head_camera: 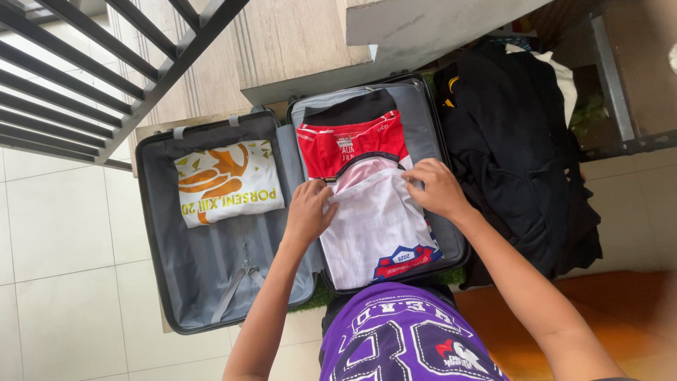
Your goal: The person folds shirts and places them into an open suitcase on the floor.
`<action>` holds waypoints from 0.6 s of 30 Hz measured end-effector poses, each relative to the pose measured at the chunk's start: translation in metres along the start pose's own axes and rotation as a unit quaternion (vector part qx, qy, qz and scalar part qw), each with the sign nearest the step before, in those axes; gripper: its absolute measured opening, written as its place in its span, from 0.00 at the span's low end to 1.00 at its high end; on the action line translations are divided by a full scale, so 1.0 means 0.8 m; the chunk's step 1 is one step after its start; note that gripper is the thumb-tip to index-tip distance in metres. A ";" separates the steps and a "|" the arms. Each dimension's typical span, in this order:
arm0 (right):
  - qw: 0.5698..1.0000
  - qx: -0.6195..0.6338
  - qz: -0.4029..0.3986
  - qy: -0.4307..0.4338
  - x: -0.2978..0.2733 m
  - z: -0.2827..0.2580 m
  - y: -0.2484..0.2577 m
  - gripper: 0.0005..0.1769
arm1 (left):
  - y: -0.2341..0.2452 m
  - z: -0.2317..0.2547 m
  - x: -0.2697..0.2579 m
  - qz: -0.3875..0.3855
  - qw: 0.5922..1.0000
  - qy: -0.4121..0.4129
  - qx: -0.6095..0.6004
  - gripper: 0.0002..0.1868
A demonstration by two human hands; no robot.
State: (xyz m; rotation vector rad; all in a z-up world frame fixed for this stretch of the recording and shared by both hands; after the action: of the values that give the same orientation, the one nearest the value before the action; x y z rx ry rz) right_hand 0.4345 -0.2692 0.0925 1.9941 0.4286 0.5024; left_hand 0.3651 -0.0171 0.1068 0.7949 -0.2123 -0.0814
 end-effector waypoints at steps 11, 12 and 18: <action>0.995 -0.017 0.060 0.079 -0.005 -0.034 0.024 0.24 | -0.002 0.005 -0.009 -0.021 0.996 0.029 -0.082 0.08; 0.996 -0.022 0.030 0.076 -0.002 -0.034 0.017 0.17 | -0.003 0.005 -0.007 -0.020 0.996 0.027 -0.082 0.08; 0.994 0.034 -0.101 0.006 -0.013 0.006 0.000 0.07 | -0.016 -0.044 -0.023 -0.048 0.951 0.225 -0.208 0.13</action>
State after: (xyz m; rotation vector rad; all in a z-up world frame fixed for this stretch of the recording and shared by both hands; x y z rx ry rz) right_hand 0.4281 -0.2779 0.0892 1.9858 0.6558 0.3780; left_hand 0.3552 0.0013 0.0708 0.3851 0.2709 -0.0320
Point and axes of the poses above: each hand's wrist, its own x-axis towards the middle knuckle, its own y-axis out of the back of the hand, z = x × y, the point moved 9 cm from there along x, towards the middle knuckle, and after that the axes turned 11 degrees about -x, right-handed, at the moved point
